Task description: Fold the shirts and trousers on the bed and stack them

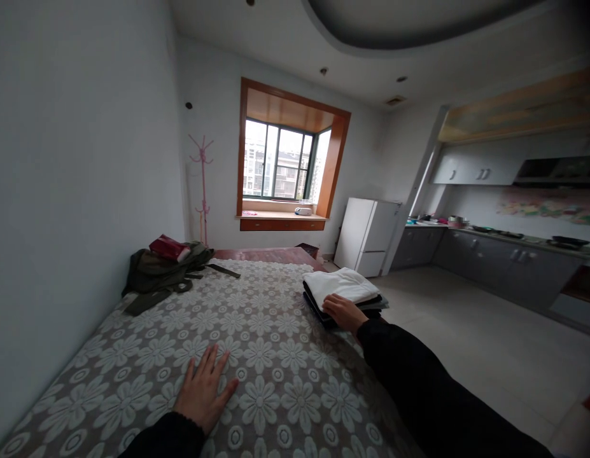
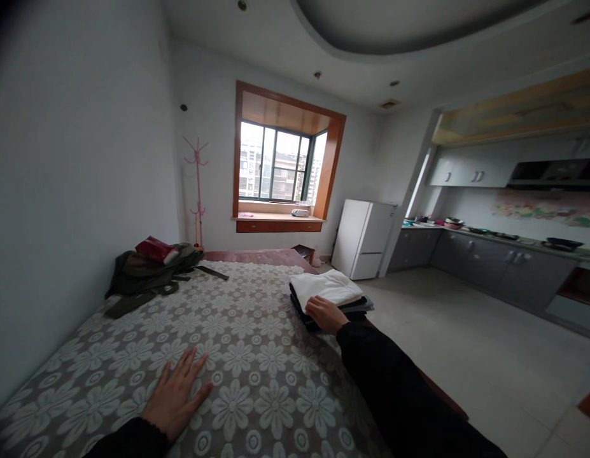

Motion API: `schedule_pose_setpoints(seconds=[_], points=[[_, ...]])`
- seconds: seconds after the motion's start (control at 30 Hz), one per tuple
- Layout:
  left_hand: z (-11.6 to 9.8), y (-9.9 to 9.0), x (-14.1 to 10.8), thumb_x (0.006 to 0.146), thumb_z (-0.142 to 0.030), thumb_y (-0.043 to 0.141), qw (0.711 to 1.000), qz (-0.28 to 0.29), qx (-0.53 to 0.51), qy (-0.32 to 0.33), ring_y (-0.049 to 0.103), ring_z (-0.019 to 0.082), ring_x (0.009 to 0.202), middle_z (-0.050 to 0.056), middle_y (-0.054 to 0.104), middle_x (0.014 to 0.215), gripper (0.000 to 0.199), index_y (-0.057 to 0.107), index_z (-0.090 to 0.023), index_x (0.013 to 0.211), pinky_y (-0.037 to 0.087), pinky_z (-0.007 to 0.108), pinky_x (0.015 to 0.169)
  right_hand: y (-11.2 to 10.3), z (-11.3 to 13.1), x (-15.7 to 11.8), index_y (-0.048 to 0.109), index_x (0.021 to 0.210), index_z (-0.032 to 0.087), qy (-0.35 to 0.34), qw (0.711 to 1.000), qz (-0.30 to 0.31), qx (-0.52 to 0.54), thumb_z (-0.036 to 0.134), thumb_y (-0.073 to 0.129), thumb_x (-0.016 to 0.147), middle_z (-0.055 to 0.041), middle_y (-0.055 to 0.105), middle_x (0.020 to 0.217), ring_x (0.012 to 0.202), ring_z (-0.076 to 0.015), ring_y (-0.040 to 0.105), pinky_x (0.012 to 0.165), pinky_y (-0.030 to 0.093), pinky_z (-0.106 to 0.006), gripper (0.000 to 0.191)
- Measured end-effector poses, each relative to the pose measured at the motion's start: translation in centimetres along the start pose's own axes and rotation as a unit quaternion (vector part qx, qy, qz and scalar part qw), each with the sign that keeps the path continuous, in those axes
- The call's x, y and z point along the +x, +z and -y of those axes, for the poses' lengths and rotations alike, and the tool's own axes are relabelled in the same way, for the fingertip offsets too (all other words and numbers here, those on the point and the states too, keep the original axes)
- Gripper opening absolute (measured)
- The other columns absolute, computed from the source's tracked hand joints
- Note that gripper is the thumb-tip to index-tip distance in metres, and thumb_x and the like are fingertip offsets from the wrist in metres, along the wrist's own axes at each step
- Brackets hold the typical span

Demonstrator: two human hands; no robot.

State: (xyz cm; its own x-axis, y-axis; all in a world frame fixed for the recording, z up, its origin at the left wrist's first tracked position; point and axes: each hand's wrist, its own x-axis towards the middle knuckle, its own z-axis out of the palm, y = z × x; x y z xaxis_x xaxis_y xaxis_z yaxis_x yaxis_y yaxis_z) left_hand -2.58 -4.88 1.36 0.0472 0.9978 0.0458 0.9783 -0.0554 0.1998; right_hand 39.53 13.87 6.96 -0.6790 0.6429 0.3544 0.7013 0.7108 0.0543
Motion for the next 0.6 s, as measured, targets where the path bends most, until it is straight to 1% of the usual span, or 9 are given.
schedule_pose_setpoints(seconds=[0.1,0.2,0.23,0.27,0.3,0.37,0.43,0.53,0.6], points=[[-0.1,-0.3,-0.1,0.096,-0.061,0.034,1.0,0.008,-0.01,-0.003,0.024,0.031,0.155,0.013,0.03,0.167,0.072,0.043,-0.02,0.154,0.016,0.059,0.125,-1.0,-0.5,1.5,0.07,0.09,0.022,0.052,0.997,0.047,0.043,0.037,0.049,0.098,-0.0096,0.072,0.099,0.092,-0.0232,0.065,0.085,0.051,-0.035,0.028],[-0.2,-0.5,-0.2,0.096,-0.06,0.036,1.0,0.009,-0.022,-0.003,0.023,0.031,0.156,0.013,0.03,0.167,0.071,0.042,-0.021,0.154,0.014,0.058,0.125,-1.7,-2.2,4.6,0.074,0.083,0.022,0.107,0.987,0.09,0.077,0.047,0.049,0.095,-0.0067,0.074,0.085,0.076,-0.0204,0.066,0.077,0.052,-0.032,0.037],[-0.2,-0.5,-0.2,0.096,-0.06,0.037,1.0,0.009,-0.024,-0.005,0.022,0.031,0.156,0.013,0.03,0.167,0.07,0.042,-0.021,0.154,0.014,0.058,0.125,-1.8,-3.0,5.8,0.075,0.085,0.022,0.118,0.986,0.085,0.078,0.049,0.047,0.095,-0.0071,0.074,0.084,0.075,-0.0208,0.066,0.077,0.052,-0.032,0.04],[-0.2,-0.6,-0.2,0.096,-0.059,0.038,1.0,0.01,-0.026,-0.008,0.022,0.03,0.156,0.013,0.03,0.167,0.07,0.042,-0.021,0.155,0.013,0.058,0.126,-1.6,-3.8,7.0,0.076,0.092,0.021,0.129,0.986,0.07,0.077,0.049,0.043,0.096,-0.0089,0.075,0.088,0.079,-0.0225,0.067,0.081,0.053,-0.035,0.043],[-0.2,-0.6,-0.2,0.096,-0.06,0.038,1.0,0.011,-0.027,-0.01,0.021,0.03,0.156,0.013,0.029,0.167,0.07,0.041,-0.022,0.155,0.013,0.058,0.126,-1.2,-4.4,8.0,0.075,0.103,0.02,0.141,0.986,0.051,0.076,0.049,0.04,0.097,-0.0117,0.076,0.099,0.089,-0.0254,0.068,0.088,0.052,-0.039,0.046],[-0.2,-0.7,-0.2,0.096,-0.061,0.037,0.999,0.016,-0.029,-0.01,0.02,0.03,0.156,0.013,0.028,0.168,0.071,0.04,-0.022,0.155,0.012,0.058,0.126,0.4,-5.3,9.3,0.065,0.129,0.018,0.173,0.983,0.007,0.059,0.048,0.036,0.098,-0.0173,0.067,0.129,0.116,-0.0322,0.061,0.106,0.044,-0.049,0.052],[0.0,-0.5,-0.2,0.096,-0.064,0.036,0.999,0.017,-0.031,-0.005,0.019,0.03,0.157,0.013,0.027,0.168,0.072,0.039,-0.023,0.156,0.012,0.058,0.126,2.9,-5.5,9.4,0.052,0.145,0.02,0.204,0.978,-0.016,0.025,0.049,0.037,0.097,-0.0184,0.052,0.15,0.137,-0.0385,0.045,0.114,0.031,-0.062,0.058],[0.2,-0.1,0.0,0.097,-0.067,0.033,0.999,0.012,-0.029,0.003,0.02,0.03,0.156,0.012,0.027,0.168,0.074,0.037,-0.024,0.157,0.013,0.058,0.126,6.7,-4.9,8.1,0.044,0.152,0.024,0.224,0.974,-0.01,-0.01,0.051,0.043,0.094,-0.0171,0.042,0.158,0.147,-0.0453,0.028,0.113,0.021,-0.075,0.064],[0.3,0.2,0.0,0.097,-0.067,0.032,1.0,0.006,-0.024,0.005,0.02,0.03,0.156,0.012,0.028,0.168,0.074,0.036,-0.024,0.157,0.013,0.058,0.126,8.0,-4.6,7.5,0.041,0.154,0.024,0.217,0.976,0.001,-0.015,0.052,0.045,0.093,-0.0171,0.04,0.16,0.148,-0.0469,0.023,0.113,0.018,-0.077,0.066]])
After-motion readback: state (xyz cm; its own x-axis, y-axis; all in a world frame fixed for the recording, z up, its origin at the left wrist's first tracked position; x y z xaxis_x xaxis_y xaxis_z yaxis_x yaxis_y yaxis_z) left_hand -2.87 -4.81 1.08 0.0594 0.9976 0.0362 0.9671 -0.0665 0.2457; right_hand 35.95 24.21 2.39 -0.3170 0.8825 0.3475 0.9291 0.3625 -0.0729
